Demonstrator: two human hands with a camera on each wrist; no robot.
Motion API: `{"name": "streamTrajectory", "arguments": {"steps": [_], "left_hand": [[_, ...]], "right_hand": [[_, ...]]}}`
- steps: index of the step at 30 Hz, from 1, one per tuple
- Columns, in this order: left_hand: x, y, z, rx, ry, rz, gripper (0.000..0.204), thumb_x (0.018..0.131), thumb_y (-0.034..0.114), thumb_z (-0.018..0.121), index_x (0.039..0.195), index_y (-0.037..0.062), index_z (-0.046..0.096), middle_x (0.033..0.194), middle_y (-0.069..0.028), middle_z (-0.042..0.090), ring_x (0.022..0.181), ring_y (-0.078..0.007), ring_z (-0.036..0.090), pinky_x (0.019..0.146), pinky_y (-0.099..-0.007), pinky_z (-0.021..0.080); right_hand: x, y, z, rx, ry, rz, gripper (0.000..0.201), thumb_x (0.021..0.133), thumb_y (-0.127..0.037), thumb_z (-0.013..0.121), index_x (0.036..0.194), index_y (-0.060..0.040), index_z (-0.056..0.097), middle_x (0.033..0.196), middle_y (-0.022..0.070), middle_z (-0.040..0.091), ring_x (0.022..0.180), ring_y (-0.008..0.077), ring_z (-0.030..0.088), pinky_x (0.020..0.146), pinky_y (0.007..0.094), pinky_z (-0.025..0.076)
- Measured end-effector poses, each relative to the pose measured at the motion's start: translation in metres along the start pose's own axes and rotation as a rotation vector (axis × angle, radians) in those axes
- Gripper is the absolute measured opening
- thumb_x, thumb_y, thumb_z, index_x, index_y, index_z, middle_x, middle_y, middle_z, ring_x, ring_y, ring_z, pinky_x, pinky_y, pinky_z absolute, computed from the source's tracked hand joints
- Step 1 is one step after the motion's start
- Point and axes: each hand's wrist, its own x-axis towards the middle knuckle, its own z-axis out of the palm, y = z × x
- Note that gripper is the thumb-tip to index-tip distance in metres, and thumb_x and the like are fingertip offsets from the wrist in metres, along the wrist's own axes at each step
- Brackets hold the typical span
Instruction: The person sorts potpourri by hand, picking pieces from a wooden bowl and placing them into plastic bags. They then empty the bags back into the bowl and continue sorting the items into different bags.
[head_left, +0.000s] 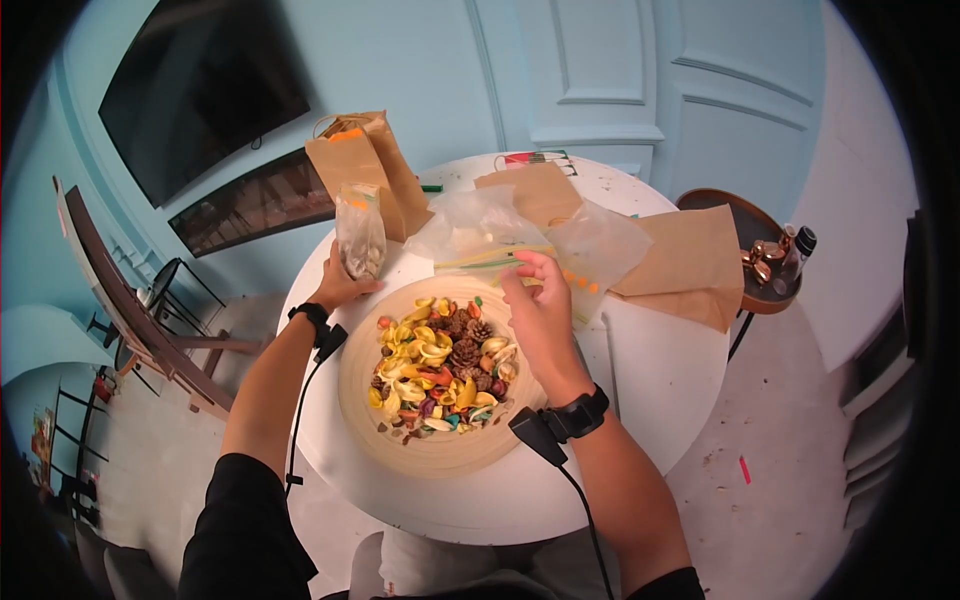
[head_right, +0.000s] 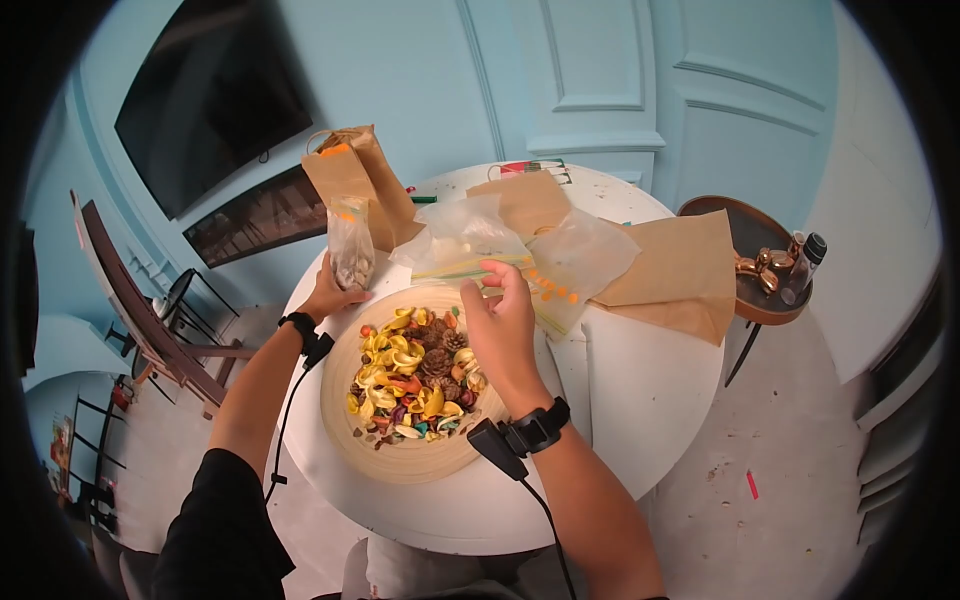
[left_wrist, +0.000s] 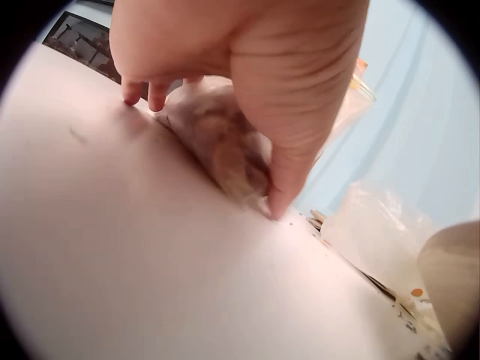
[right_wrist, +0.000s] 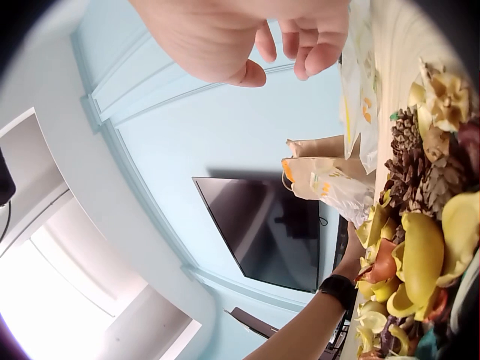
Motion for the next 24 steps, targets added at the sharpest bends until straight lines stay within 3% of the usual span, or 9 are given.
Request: {"name": "streamTrajectory", "arguments": {"steps": [3, 4, 7, 11, 12, 15, 16, 23, 24], "left_hand": [[0.008, -0.025, 0.01, 0.07, 0.142, -0.067, 0.121, 0.062, 0.018, 0.091, 0.158, 0.0023, 0.019, 0.141, -0.0209, 0.052, 0.124, -0.0344, 0.058, 0.105, -0.0417, 0.05], [0.006, -0.024, 0.005, -0.139, 0.112, -0.006, 0.106, 0.067, 0.009, 0.082, 0.156, 0.0013, 0.025, 0.134, -0.0185, 0.058, 0.118, -0.0341, 0.062, 0.099, -0.0411, 0.054], [-0.016, 0.002, -0.018, -0.472, 0.11, -0.223, 0.093, 0.071, 0.001, 0.075, 0.152, -0.0007, 0.03, 0.129, -0.0145, 0.059, 0.116, -0.0247, 0.061, 0.097, -0.0329, 0.054], [-0.045, 0.006, -0.058, -0.925, -0.022, -0.364, 0.071, 0.075, -0.009, 0.056, 0.143, 0.0016, 0.039, 0.131, -0.0159, 0.058, 0.117, -0.0327, 0.063, 0.096, -0.0459, 0.058], [-0.053, 0.006, -0.065, -0.967, -0.012, -0.325, 0.062, 0.076, -0.012, 0.05, 0.137, -0.0001, 0.043, 0.131, -0.0151, 0.058, 0.115, -0.0346, 0.063, 0.097, -0.052, 0.058], [-0.08, 0.013, -0.093, -0.922, -0.04, -0.235, 0.061, 0.076, -0.012, 0.051, 0.136, -0.0015, 0.046, 0.13, -0.0145, 0.059, 0.115, -0.0332, 0.064, 0.099, -0.048, 0.058], [-0.087, 0.015, -0.1, -0.866, -0.013, -0.161, 0.064, 0.074, -0.014, 0.053, 0.136, -0.0024, 0.047, 0.127, -0.014, 0.061, 0.113, -0.0287, 0.065, 0.099, -0.0411, 0.056], [-0.143, 0.097, -0.138, -0.289, -0.05, 0.266, 0.063, 0.077, -0.012, 0.069, 0.137, -0.0018, 0.052, 0.126, -0.0108, 0.064, 0.113, -0.0191, 0.064, 0.1, -0.0323, 0.052], [-0.146, 0.105, -0.135, -0.158, 0.003, 0.383, 0.065, 0.075, -0.007, 0.074, 0.137, 0.002, 0.054, 0.122, -0.0107, 0.064, 0.111, -0.0238, 0.065, 0.099, -0.0338, 0.052]], "right_hand": [[-0.001, 0.002, 0.001, -0.01, -0.014, 0.003, 0.036, 0.094, -0.017, 0.068, 0.124, 0.0001, 0.059, 0.111, 0.0092, 0.06, 0.078, 0.0101, 0.056, 0.072, 0.0269, 0.049], [-0.001, 0.002, 0.0, -0.005, -0.014, 0.005, 0.035, 0.094, -0.017, 0.068, 0.123, -0.0001, 0.06, 0.11, 0.0091, 0.06, 0.078, 0.0099, 0.056, 0.072, 0.0266, 0.049], [0.0, 0.002, -0.001, -0.028, -0.014, -0.001, 0.032, 0.094, -0.017, 0.068, 0.121, -0.0003, 0.061, 0.108, 0.0087, 0.062, 0.076, 0.0099, 0.056, 0.071, 0.0263, 0.049], [0.001, 0.002, -0.001, -0.027, -0.025, 0.011, 0.032, 0.094, -0.017, 0.068, 0.121, 0.0, 0.062, 0.107, 0.0081, 0.063, 0.076, 0.0097, 0.056, 0.071, 0.0259, 0.048], [0.001, 0.001, 0.0, -0.028, -0.028, 0.015, 0.032, 0.094, -0.017, 0.068, 0.121, 0.0001, 0.062, 0.106, 0.0081, 0.063, 0.076, 0.0096, 0.056, 0.071, 0.0259, 0.048], [-0.001, -0.001, 0.001, -0.022, -0.049, 0.02, 0.032, 0.094, -0.017, 0.068, 0.121, 0.0001, 0.062, 0.107, 0.0079, 0.063, 0.076, 0.0094, 0.056, 0.07, 0.0259, 0.048], [-0.002, 0.0, 0.001, -0.018, -0.058, 0.022, 0.032, 0.095, -0.018, 0.068, 0.121, 0.0001, 0.062, 0.107, 0.0079, 0.063, 0.076, 0.0093, 0.056, 0.07, 0.0259, 0.048], [-0.002, 0.002, 0.0, -0.057, -0.122, 0.031, 0.034, 0.095, -0.02, 0.067, 0.121, 0.0012, 0.062, 0.106, 0.0075, 0.063, 0.081, 0.0112, 0.061, 0.072, 0.0262, 0.05], [-0.002, 0.003, -0.001, -0.058, -0.146, 0.058, 0.034, 0.095, -0.021, 0.067, 0.121, 0.0014, 0.062, 0.106, 0.0076, 0.063, 0.082, 0.0116, 0.061, 0.072, 0.0265, 0.05]]}}
